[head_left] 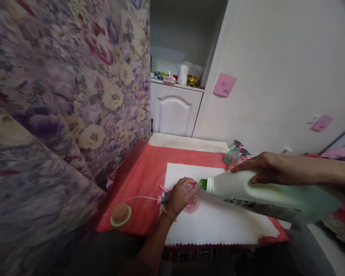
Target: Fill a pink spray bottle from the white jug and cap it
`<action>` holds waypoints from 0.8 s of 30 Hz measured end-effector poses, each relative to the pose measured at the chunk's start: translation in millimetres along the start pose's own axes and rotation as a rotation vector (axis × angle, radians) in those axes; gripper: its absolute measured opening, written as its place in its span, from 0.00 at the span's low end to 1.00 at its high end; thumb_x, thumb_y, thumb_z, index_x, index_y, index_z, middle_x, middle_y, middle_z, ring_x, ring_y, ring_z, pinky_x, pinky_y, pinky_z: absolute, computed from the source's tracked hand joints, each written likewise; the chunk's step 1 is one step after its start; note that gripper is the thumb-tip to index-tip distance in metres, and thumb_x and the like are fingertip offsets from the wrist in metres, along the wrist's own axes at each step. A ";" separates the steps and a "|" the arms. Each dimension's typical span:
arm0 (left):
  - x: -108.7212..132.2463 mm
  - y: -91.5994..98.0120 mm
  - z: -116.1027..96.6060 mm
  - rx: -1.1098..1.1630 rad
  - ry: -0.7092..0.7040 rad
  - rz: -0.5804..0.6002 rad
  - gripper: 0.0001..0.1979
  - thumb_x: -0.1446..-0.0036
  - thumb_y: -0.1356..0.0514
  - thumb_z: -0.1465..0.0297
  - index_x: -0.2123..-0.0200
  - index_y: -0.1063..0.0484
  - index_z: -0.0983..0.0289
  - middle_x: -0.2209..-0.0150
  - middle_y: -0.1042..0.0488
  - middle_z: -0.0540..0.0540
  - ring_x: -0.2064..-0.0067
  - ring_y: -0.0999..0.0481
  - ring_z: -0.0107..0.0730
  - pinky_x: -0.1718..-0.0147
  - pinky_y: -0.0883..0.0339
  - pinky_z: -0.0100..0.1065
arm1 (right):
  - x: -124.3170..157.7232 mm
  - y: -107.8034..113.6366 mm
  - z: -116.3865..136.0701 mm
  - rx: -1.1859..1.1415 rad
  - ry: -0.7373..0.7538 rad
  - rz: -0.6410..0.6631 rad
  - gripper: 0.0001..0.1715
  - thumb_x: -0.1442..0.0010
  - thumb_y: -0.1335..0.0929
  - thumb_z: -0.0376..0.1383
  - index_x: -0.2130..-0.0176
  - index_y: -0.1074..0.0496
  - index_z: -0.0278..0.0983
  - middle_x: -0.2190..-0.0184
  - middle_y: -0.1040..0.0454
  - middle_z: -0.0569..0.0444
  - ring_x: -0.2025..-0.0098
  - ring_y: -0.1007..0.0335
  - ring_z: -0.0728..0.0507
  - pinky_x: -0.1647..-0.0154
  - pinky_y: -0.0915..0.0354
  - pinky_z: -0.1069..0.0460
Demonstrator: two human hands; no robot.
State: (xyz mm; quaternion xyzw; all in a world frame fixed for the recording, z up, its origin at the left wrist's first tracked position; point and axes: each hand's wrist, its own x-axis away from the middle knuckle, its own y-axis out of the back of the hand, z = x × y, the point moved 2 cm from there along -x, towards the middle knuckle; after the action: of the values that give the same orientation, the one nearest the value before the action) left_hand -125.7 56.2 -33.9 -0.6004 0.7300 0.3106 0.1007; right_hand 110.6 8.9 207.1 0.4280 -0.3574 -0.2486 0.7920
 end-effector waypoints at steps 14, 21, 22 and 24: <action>-0.6 0.3 -1.6 0.001 0.010 0.004 0.06 0.40 0.40 0.66 0.63 0.27 0.61 0.62 0.24 0.55 0.57 0.25 0.37 0.55 0.33 0.38 | 1.4 0.5 -0.3 -0.009 -0.006 0.015 0.27 0.35 0.35 0.45 0.38 0.35 0.44 0.43 0.26 0.51 0.47 0.27 0.38 0.47 0.33 0.49; -0.3 0.9 -1.7 -0.005 0.006 -0.003 0.05 0.41 0.40 0.65 0.63 0.27 0.60 0.62 0.23 0.54 0.57 0.25 0.37 0.55 0.32 0.38 | 0.8 0.7 3.3 -0.010 0.009 0.024 0.28 0.34 0.35 0.45 0.37 0.35 0.41 0.43 0.27 0.48 0.47 0.28 0.37 0.47 0.33 0.48; -0.2 1.0 -1.8 -0.006 0.005 -0.004 0.05 0.41 0.40 0.66 0.63 0.27 0.60 0.62 0.23 0.54 0.57 0.25 0.37 0.55 0.32 0.37 | 1.0 0.7 3.2 -0.006 0.007 0.021 0.28 0.34 0.35 0.45 0.38 0.35 0.42 0.43 0.27 0.48 0.46 0.28 0.37 0.47 0.33 0.48; -0.2 0.9 -1.7 -0.007 0.001 -0.005 0.05 0.41 0.40 0.66 0.63 0.27 0.60 0.62 0.23 0.54 0.57 0.25 0.37 0.55 0.32 0.37 | 1.3 0.6 2.7 0.005 0.005 0.015 0.27 0.34 0.36 0.45 0.38 0.35 0.42 0.42 0.27 0.48 0.46 0.28 0.37 0.46 0.33 0.48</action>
State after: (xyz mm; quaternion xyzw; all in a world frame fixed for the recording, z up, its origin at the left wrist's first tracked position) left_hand -126.1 55.5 -32.2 -0.6027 0.7274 0.3128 0.0991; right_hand 109.3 7.0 209.1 0.4280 -0.3593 -0.2405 0.7937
